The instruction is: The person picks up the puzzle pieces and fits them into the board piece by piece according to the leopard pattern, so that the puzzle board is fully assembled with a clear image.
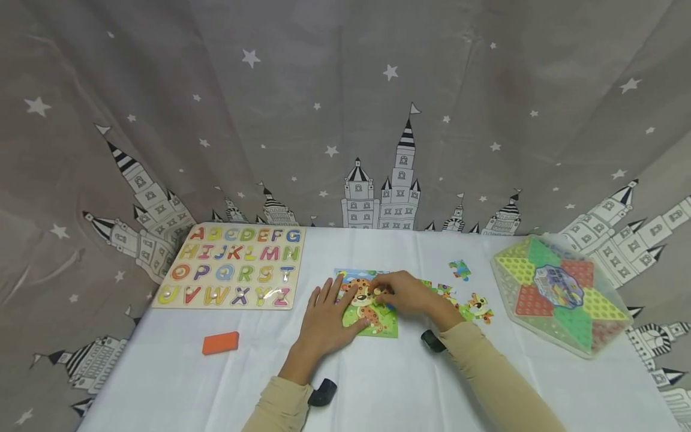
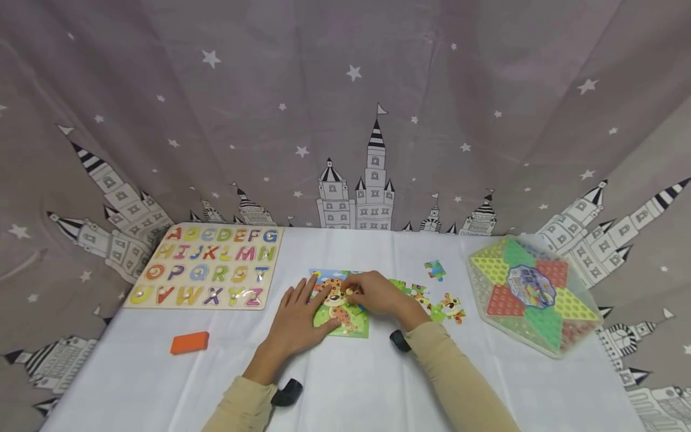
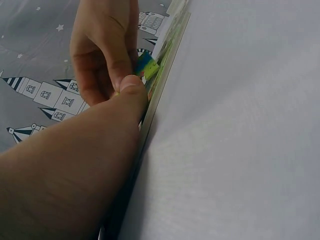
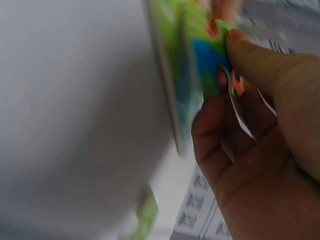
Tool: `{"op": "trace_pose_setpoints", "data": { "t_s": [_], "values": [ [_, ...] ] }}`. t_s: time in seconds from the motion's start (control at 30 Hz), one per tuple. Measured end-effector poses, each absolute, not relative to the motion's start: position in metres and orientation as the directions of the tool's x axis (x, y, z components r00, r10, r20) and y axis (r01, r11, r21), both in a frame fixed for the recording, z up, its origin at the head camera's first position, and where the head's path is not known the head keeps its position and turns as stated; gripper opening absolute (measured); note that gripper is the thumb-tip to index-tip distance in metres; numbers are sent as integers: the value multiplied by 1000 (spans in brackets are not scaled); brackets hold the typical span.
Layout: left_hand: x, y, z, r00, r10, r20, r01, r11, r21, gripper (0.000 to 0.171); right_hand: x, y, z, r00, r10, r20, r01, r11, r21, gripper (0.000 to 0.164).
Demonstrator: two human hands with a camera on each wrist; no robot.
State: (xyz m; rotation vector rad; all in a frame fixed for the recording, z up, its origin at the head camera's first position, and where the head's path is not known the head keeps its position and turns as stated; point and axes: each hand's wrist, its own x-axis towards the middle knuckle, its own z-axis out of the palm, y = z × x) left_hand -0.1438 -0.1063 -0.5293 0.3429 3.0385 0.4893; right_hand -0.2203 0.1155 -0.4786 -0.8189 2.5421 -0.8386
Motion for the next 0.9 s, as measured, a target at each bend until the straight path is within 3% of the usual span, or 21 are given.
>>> {"op": "trace_pose_setpoints", "data": {
  "t_s": [0.27,0.53,0.9],
  "values": [
    [-144,-103,-535,-973,231,2,220,927,303,84,-191,114,-483,-862,-489,-133,-382,800,-463,56],
    [-146,-106,-535,-975,221,-6,210,932,294,85,-182,119,-487,-870,-487,-81,-392,781,-486,33],
    [-145,-105,-533,-976,218,8,209,924,320,84,-182,122,-493,-902,-428,-63,-315,749,-584,28]
  ]
}}
